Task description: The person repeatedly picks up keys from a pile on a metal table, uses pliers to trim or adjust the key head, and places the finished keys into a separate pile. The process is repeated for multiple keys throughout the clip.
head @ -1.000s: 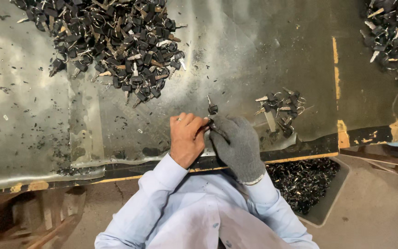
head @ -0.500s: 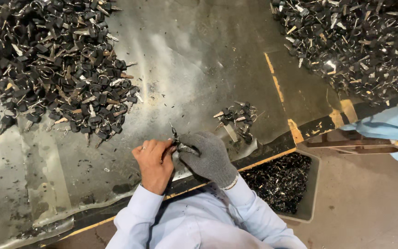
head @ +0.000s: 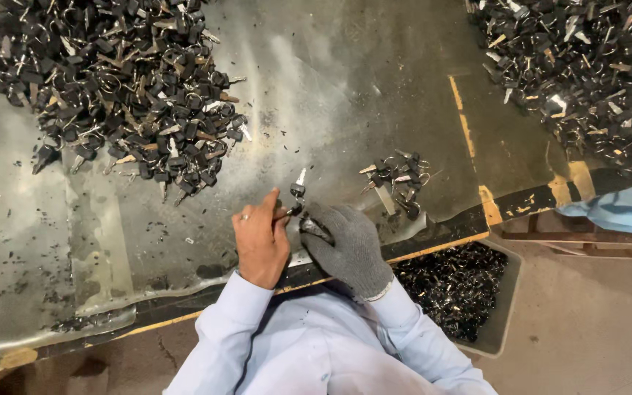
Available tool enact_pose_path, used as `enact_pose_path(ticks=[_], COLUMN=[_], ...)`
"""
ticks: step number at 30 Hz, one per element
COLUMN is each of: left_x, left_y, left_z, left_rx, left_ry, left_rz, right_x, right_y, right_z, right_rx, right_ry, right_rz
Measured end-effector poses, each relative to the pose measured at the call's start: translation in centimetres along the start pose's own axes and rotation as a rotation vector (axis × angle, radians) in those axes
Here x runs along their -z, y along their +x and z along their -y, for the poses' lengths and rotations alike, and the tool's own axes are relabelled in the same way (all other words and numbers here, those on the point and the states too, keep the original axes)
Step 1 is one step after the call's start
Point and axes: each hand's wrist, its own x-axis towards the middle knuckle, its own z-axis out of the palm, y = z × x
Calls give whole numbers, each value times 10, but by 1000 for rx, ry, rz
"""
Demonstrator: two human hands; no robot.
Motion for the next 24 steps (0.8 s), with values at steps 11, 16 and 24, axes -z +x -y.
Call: enact_pose_path(ticks=[11,16,24], left_x=[-2,8,0], left_y=[-7,-11,-25], left_z=[-2,3,1], left_rx=[-94,-75,-49], left_ry=[143,296,8], left_rz=[118,154,87], right_x=[29,20,9], right_y=[14,-12,-10], right_z=[-28,-17,-13], right_rx=[-30,-23,-29], right_ry=[260,99,39], right_rz=[207,93,142])
